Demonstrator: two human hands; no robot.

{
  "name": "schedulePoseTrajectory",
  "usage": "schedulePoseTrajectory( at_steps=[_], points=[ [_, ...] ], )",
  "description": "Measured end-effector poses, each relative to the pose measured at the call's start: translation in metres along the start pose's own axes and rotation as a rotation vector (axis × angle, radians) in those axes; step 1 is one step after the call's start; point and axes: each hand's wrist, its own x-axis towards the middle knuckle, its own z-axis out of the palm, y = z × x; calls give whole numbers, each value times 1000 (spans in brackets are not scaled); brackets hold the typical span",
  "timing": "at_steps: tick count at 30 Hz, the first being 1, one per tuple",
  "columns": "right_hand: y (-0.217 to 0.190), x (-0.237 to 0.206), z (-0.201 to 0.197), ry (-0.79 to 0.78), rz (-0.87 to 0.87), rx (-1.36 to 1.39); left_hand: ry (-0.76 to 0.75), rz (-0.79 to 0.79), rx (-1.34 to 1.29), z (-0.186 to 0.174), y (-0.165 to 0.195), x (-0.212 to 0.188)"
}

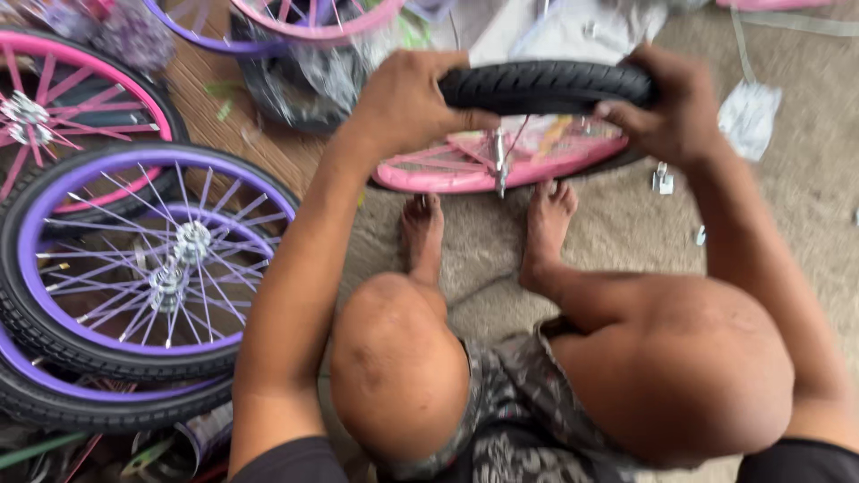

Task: The person installs a bicycle tire onto a pink-rimmed wheel. They place the inner tube inside the tire, then seat the tire bead onto the rim by hand, working around the circumference until the tire is fully mounted.

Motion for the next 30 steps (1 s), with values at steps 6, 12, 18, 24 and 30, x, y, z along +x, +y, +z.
schedulePoseTrajectory(
  at_steps=[6,12,18,24,30],
  points=[
    [15,-18,-5,41,-143,-77,-119,-97,6,4,-2,-2],
    [3,-13,1,-49,-174,-36,-154,223,169,25,35,18],
    [-9,-3,-14,-77,-126,30,-375,251,204,75,50,65],
    [-14,8,-18,-214,36,248,-366,232,184,71,44,69],
    [-15,5,-22,-113,-13,233,-348,193,367,77,59,67]
  ],
)
